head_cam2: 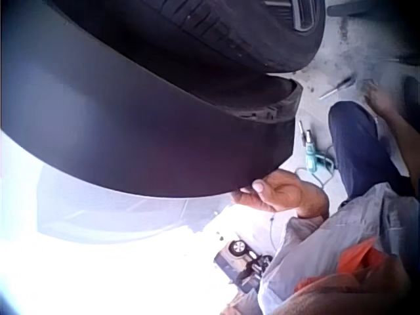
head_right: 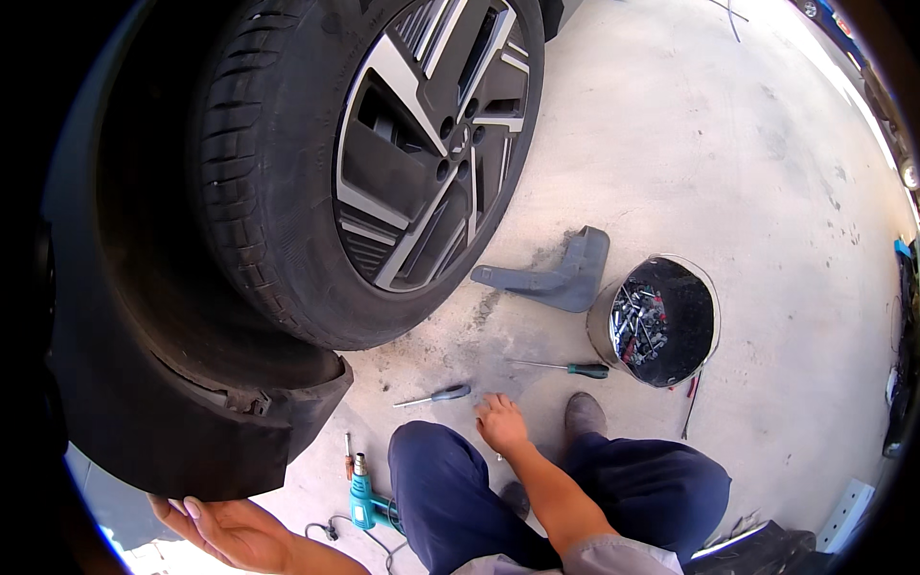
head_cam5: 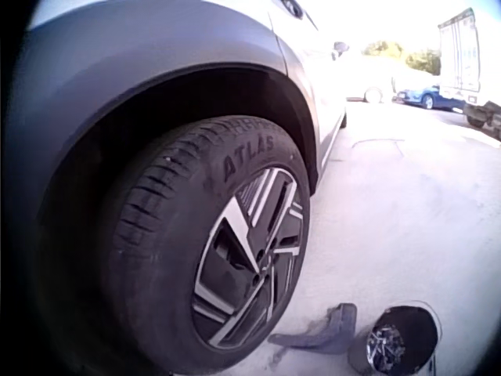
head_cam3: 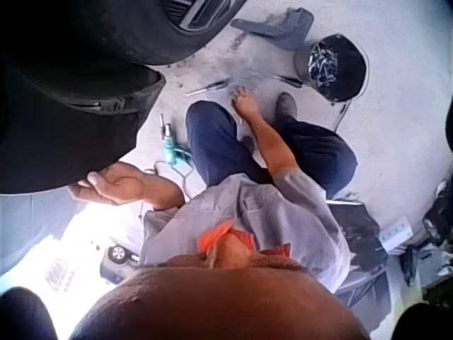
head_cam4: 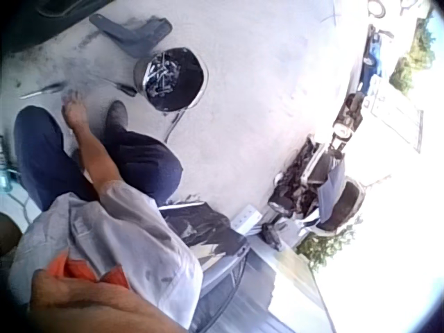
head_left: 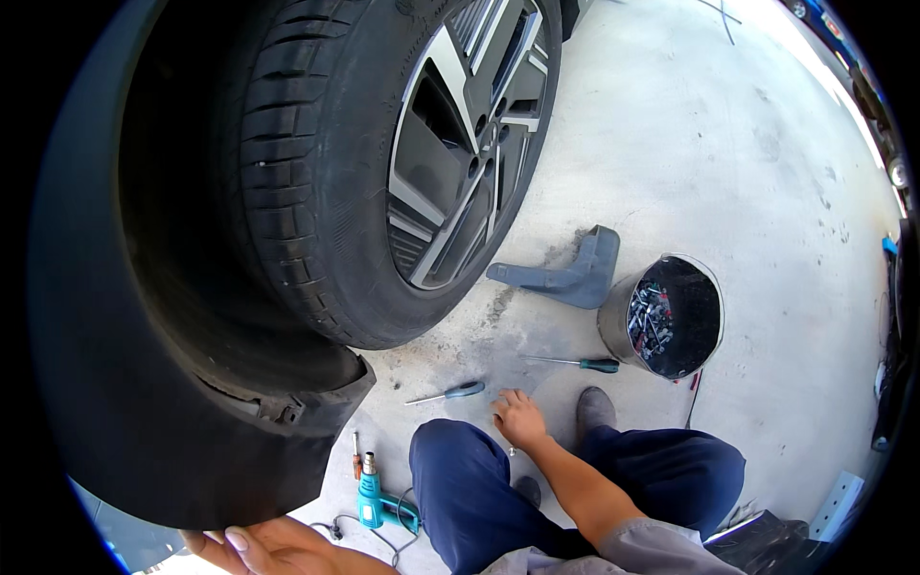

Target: The person removes a plastic trim piece from the front wheel arch of a car. They use a screwdriver to pry the trim loose and then pull it away from the vehicle.

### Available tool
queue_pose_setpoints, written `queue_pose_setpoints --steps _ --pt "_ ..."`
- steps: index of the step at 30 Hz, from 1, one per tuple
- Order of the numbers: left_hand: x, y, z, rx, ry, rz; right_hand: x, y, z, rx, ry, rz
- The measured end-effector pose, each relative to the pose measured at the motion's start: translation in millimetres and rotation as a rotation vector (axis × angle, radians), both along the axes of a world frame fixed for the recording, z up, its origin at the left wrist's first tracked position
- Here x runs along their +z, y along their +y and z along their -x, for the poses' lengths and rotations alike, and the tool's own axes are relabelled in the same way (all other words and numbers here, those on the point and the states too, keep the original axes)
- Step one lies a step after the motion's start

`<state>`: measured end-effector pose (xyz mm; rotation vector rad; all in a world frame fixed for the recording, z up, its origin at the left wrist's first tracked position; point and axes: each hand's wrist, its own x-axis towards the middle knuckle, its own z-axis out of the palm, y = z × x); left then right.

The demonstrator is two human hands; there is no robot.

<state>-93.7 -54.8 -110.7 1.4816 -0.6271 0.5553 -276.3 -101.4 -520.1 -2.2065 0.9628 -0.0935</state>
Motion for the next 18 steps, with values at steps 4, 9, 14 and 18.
queue_pose_setpoints --steps 4,9,14,18 --pt "-6 -19 6 -0.027 -0.139 -0.056 -26 -3 -57 0.412 0.110 0.146" --pt "-18 -4 10 -0.103 -0.088 -0.057 -49 -1 -70 0.491 0.056 0.353" --pt "-10 17 21 -0.153 0.267 -0.039 -39 1 -68 0.501 0.192 0.121" --pt "-8 24 14 -0.191 0.332 -0.158 -15 10 -34 0.534 0.351 -0.088"
